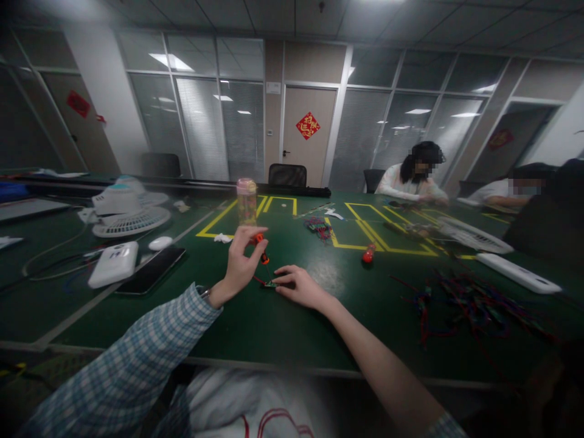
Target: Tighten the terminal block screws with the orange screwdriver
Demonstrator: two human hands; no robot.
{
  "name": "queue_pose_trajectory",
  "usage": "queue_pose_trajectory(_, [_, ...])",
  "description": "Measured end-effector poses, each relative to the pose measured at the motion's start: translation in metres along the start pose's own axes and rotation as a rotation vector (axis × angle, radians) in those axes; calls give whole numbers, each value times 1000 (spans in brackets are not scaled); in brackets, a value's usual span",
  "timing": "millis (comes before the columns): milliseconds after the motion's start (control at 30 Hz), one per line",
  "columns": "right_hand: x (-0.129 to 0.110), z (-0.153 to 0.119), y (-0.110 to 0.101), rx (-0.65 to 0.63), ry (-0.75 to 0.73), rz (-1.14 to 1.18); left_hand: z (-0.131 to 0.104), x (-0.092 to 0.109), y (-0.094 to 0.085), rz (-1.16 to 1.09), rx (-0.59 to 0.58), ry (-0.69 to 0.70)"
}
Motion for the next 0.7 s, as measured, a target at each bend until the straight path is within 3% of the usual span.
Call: queue_pose_trajectory(700, [-1, 0, 0, 1, 1, 19, -2, -1, 1, -21, -57, -53])
Point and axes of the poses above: each hand's wrist, its own z-axis towards the middle knuckle, its own y-axis out of the palm, x = y × z, the point moved 5 cm from there along z, towards the middle knuckle, and after that the axes turned 10 degrees about x, right-handed, at the moved point
